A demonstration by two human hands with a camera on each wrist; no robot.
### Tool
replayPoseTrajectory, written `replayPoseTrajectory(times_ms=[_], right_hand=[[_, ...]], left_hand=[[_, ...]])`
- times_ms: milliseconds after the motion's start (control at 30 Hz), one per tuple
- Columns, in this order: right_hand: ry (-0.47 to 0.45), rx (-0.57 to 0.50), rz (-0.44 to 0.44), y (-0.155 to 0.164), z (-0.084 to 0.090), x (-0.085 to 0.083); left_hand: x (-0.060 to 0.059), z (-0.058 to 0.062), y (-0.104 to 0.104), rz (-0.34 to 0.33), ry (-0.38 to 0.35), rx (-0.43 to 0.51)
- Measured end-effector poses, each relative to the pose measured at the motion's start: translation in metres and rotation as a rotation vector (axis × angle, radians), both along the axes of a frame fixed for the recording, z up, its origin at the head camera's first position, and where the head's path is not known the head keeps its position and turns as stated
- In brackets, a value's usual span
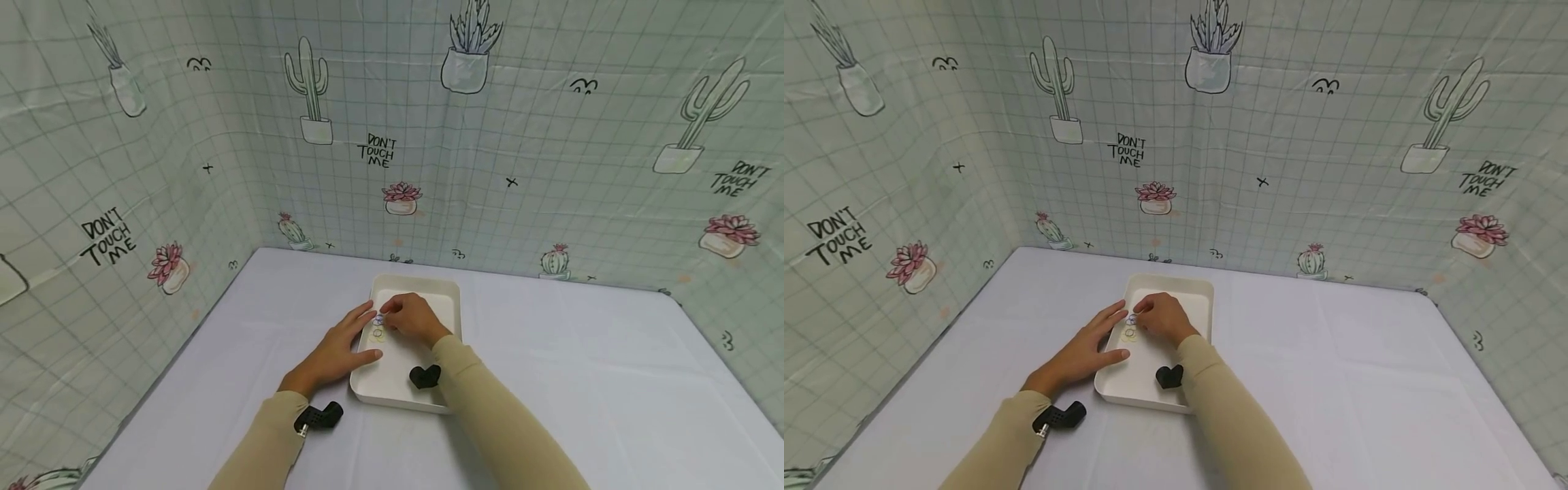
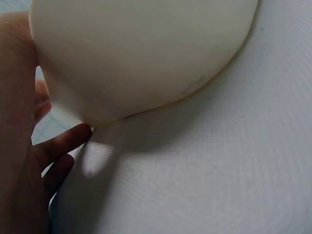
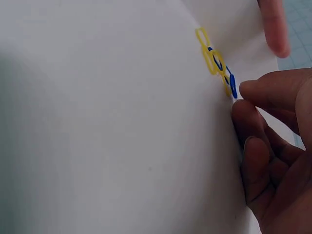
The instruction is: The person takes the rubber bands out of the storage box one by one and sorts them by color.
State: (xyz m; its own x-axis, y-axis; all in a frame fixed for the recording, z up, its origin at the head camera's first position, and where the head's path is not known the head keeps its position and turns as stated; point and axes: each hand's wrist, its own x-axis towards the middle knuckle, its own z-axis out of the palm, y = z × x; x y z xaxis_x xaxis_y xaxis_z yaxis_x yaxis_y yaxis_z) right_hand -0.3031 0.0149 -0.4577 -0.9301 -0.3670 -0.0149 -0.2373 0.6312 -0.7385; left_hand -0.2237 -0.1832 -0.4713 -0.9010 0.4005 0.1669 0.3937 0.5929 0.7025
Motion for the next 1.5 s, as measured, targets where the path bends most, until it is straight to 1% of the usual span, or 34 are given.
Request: replayPoseTrajectory(times_ms=[300,400,567,867,1000,1233,1333,1500], right_hand=[[0.054,0.058,0.014,-0.0003,-0.0055,-0.0026],[0.072,0.076,0.025,-0.0006,-0.0053,-0.0016],[0.106,0.101,0.031,-0.002,-0.0031,0.0007],[0.124,0.13,0.022,-0.0034,-0.0031,0.0019],[0.118,0.104,0.015,-0.0018,-0.0048,0.0],[0.027,-0.02,-0.053,0.0018,-0.0032,0.0],[0.014,-0.066,-0.077,0.0029,-0.0045,-0.0009],[0.017,-0.103,-0.072,0.0033,-0.0064,-0.0019]], left_hand=[[-0.0021,-0.0017,-0.0003,0.006,0.009,-0.018],[-0.0023,-0.0028,-0.0008,0.005,0.01,-0.011],[-0.0018,-0.0017,-0.0006,-0.002,0.03,0.002],[-0.0005,-0.0014,-0.0012,-0.002,0.007,0.006],[-0.0009,-0.0017,-0.0016,0.001,0.0,-0.004],[-0.0019,-0.0016,-0.0006,0.007,-0.005,-0.017],[-0.0019,-0.0017,-0.0004,0.009,-0.008,-0.016],[-0.0017,-0.0034,0.0001,0.021,-0.017,-0.014]])
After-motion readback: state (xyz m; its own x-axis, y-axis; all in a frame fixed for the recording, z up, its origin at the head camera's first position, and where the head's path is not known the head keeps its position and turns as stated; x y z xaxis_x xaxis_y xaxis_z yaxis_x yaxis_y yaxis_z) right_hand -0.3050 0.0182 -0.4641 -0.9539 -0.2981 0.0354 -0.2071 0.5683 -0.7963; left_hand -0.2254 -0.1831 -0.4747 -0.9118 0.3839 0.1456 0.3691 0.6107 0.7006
